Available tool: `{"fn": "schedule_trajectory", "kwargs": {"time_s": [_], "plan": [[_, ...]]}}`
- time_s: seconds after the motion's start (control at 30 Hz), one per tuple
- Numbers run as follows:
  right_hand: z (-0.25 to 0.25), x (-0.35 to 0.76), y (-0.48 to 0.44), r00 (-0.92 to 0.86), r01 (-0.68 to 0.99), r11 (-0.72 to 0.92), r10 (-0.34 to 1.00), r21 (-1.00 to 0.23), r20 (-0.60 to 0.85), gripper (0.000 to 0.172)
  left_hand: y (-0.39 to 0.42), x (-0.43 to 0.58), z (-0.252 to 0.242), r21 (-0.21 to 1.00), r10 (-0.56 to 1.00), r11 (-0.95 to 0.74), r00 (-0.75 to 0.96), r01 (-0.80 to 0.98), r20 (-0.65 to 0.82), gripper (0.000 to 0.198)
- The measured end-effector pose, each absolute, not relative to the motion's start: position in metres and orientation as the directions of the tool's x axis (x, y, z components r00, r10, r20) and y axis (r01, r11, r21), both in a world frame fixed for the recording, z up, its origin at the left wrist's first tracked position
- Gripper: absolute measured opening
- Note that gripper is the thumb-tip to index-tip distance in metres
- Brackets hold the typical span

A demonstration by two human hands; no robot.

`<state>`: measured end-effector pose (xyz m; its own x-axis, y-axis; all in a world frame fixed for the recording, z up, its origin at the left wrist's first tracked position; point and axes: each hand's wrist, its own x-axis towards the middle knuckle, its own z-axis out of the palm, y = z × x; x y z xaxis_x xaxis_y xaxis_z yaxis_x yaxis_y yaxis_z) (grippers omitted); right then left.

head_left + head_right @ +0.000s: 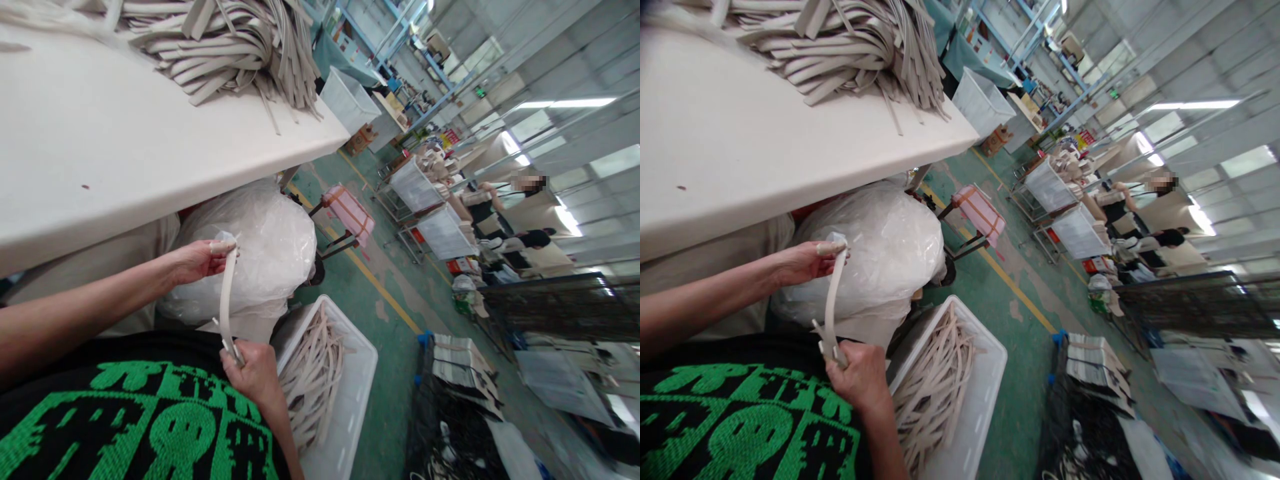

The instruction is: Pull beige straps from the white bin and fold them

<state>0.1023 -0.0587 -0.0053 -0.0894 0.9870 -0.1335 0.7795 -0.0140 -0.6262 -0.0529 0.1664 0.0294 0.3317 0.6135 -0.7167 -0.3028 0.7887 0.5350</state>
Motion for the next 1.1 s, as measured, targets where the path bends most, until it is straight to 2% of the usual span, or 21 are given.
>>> {"fn": "schedule_trajectory", "kwargs": {"time_s": [0.1, 0.23, 0.43, 0.57, 0.67, 0.83, 1.1], "plan": [[0.005, 0.101, -0.061, 0.004, 0.523, -0.246, 0.958, -0.816, -0.286, 0.047, 0.159, -0.054, 0.027, 0.567, 0.629, 0.778, 0.360, -0.272, -0.689, 0.017], [0.006, 0.100, -0.059, 0.007, 0.207, -0.388, 0.918, -0.898, -0.396, 0.058, 0.137, -0.050, 0.028, 0.573, 0.607, 0.789, 0.425, -0.220, -0.672, 0.012], [0.005, 0.100, -0.042, -0.003, 0.001, -0.405, 0.914, -0.914, -0.405, 0.071, 0.115, -0.035, 0.044, 0.617, 0.624, 0.754, 0.540, -0.225, -0.565, 0.011], [0.008, 0.101, -0.049, 0.074, -0.131, -0.323, 0.940, -0.937, -0.334, 0.075, 0.137, -0.030, 0.059, 0.714, 0.748, 0.646, 0.410, -0.270, -0.521, 0.015], [0.005, 0.100, -0.064, 0.168, -0.234, -0.290, 0.928, -0.928, -0.333, 0.080, 0.152, -0.030, 0.063, 0.801, 0.819, 0.552, 0.332, -0.233, -0.468, 0.014], [-0.001, 0.093, -0.073, 0.341, -0.192, -0.314, 0.867, -0.930, -0.364, 0.072, 0.147, -0.024, 0.055, 0.869, 0.839, 0.477, 0.363, -0.132, -0.405, 0.017], [0.009, 0.096, -0.058, 0.491, -0.001, -0.325, 0.824, -0.946, -0.284, 0.066, 0.113, -0.012, 0.048, 0.894, 0.764, 0.447, 0.533, -0.028, -0.365, 0.015]]}}
